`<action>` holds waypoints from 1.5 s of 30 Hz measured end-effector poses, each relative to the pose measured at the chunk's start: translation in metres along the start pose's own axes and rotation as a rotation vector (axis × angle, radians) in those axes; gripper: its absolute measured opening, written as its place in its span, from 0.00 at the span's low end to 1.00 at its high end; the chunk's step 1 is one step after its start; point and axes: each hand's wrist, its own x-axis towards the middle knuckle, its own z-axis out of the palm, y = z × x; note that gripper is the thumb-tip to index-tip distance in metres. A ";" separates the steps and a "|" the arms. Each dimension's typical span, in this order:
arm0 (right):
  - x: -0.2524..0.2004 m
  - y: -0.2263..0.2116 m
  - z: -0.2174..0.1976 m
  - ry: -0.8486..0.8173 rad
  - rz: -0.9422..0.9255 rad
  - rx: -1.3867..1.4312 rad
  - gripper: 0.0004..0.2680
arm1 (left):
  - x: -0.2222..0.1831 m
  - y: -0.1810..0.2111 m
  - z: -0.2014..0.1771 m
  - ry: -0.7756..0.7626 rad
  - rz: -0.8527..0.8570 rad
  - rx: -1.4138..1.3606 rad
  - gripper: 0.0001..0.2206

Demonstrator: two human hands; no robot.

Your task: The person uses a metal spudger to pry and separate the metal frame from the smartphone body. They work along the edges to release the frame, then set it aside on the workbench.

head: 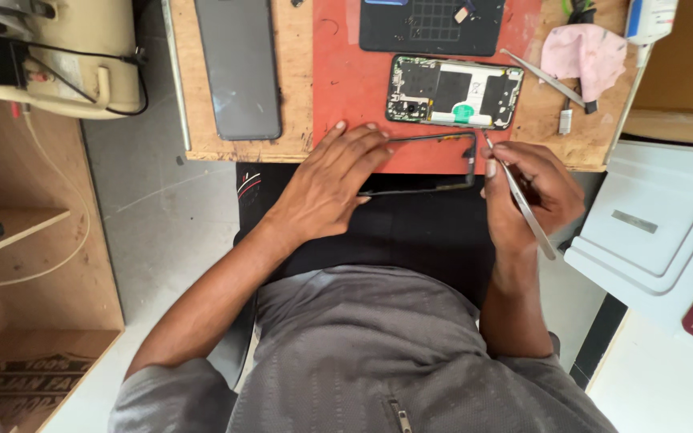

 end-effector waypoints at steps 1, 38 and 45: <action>-0.001 0.000 0.002 0.009 0.000 0.010 0.04 | -0.001 0.001 -0.002 0.003 -0.009 0.015 0.34; 0.004 0.020 0.096 -0.216 -0.106 -0.058 0.05 | -0.016 -0.018 0.001 0.084 -0.073 -0.058 0.28; 0.003 0.015 0.099 -0.144 -0.115 -0.117 0.05 | -0.016 -0.015 0.001 0.116 -0.081 -0.067 0.26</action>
